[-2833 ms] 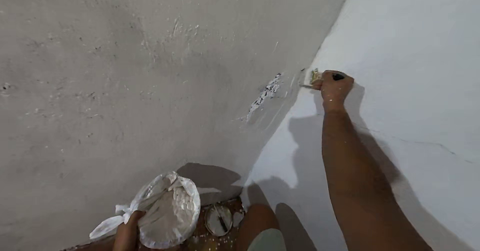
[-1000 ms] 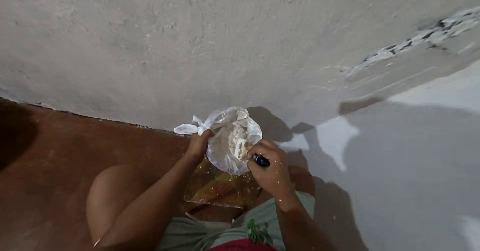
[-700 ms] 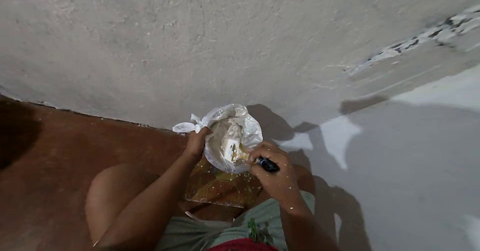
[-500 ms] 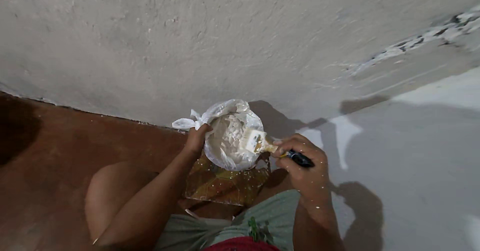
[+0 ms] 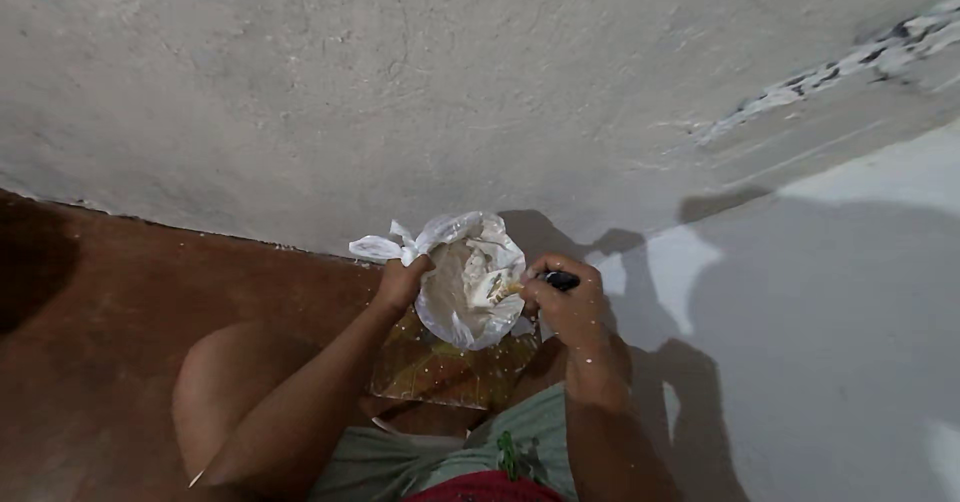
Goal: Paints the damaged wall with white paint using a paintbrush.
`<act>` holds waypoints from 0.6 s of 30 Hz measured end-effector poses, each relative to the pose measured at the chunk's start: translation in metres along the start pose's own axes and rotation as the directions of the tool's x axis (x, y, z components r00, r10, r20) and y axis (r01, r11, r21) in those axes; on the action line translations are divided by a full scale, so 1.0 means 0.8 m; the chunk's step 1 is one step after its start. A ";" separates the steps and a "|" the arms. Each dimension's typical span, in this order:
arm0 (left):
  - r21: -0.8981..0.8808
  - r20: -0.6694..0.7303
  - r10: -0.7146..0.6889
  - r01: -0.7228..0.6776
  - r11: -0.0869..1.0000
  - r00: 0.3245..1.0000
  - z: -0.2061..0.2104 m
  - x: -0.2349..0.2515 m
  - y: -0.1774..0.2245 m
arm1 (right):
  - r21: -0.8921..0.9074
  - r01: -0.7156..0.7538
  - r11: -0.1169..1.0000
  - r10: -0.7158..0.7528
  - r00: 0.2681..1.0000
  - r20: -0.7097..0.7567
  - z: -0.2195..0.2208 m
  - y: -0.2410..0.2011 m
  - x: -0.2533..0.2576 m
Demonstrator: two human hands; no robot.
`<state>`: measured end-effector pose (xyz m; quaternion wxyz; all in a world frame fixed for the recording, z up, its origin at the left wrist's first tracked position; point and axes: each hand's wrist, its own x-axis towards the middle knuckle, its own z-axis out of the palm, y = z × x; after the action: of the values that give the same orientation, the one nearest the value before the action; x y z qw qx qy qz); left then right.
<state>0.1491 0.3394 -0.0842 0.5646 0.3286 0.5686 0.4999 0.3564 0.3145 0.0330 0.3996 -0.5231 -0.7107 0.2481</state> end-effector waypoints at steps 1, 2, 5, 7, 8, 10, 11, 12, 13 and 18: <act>0.006 -0.005 -0.004 0.004 1.000 1.000 -0.002 0.003 0.000 | 0.012 0.031 0.999 -0.031 0.999 -0.018 -0.004 0.001 0.000; 0.001 -0.003 -0.004 0.004 1.000 1.000 -0.003 0.005 -0.002 | -0.011 0.036 0.999 -0.036 0.999 -0.015 -0.007 0.000 0.000; -0.008 0.019 0.017 -0.017 1.000 1.000 -0.002 0.004 -0.001 | -0.140 -0.134 0.981 0.153 0.980 0.130 -0.002 -0.014 0.002; 0.008 0.048 -0.002 0.002 1.000 0.999 0.000 0.003 0.001 | -0.133 -0.159 0.978 0.176 0.975 0.133 0.015 -0.012 0.005; 0.011 0.056 -0.023 0.022 1.000 0.998 0.002 0.002 -0.001 | -0.112 -0.152 0.982 0.164 0.981 0.107 0.021 -0.010 0.006; -0.001 0.075 -0.055 0.055 0.998 0.996 0.005 0.000 -0.003 | -0.047 -0.159 0.986 0.161 0.985 0.061 0.019 -0.008 0.008; -0.004 0.074 -0.065 0.065 0.998 0.995 0.005 -0.001 -0.001 | -0.011 -0.169 0.986 0.169 0.985 0.045 0.013 -0.007 0.009; -0.003 0.064 -0.072 0.072 0.997 0.995 0.006 -0.003 0.002 | 0.028 -0.187 0.982 0.186 0.982 0.037 0.004 -0.007 0.010; -0.010 0.046 -0.076 0.076 0.997 0.996 0.006 -0.004 0.005 | 0.070 -0.206 0.976 0.204 0.978 0.034 -0.007 -0.007 0.010; -0.156 -0.064 -0.050 0.039 0.987 0.997 0.004 0.001 0.011 | 0.456 -0.266 0.850 0.318 0.947 -0.040 -0.048 0.002 0.008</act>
<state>0.1505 0.3432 -0.0756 0.5800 0.2538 0.5539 0.5407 0.3880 0.3187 0.0551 0.5059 -0.5330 -0.5233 0.4314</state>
